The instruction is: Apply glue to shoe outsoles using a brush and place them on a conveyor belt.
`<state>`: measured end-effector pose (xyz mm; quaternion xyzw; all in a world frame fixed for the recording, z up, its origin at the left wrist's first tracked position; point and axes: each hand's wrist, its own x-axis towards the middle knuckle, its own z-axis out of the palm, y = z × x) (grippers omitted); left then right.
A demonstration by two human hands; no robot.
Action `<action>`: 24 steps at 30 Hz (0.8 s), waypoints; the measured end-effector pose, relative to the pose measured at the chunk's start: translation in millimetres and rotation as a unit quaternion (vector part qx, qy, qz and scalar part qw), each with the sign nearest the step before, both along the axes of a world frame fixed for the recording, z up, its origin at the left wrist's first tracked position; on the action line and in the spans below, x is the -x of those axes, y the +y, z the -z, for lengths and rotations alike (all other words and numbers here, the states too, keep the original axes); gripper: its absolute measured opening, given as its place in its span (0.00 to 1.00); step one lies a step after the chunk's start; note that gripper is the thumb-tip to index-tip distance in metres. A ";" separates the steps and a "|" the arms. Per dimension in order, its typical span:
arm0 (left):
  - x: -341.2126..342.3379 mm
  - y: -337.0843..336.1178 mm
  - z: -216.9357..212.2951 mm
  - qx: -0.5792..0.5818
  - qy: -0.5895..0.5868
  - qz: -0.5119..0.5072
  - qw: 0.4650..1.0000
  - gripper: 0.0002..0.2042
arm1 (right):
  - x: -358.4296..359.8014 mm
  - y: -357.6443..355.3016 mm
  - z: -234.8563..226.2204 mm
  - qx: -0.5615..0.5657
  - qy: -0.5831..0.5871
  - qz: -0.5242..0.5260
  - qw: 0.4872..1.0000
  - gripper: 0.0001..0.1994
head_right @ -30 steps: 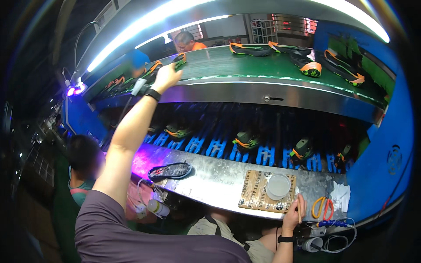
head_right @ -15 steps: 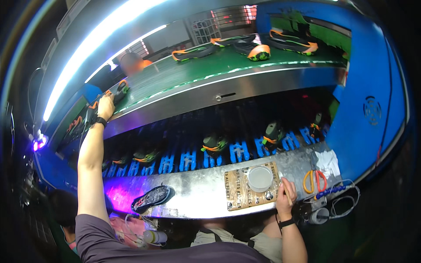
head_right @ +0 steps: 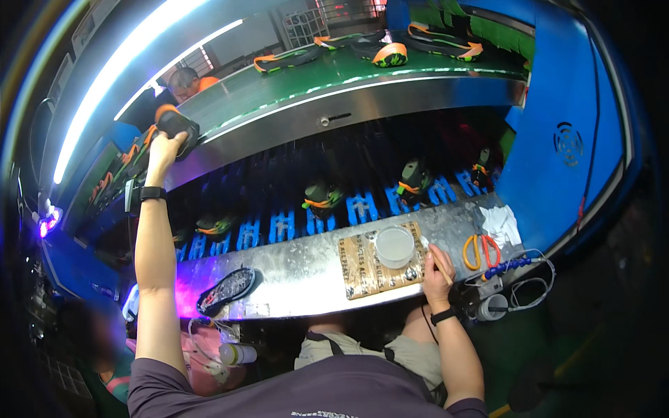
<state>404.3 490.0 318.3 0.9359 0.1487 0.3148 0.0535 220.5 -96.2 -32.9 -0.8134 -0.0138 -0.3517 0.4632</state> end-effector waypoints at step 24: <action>303.7 -221.1 301.9 0.914 0.209 0.316 0.144 0.29 | -14.9 33.7 -93.6 0.027 0.196 -0.129 0.972 0.08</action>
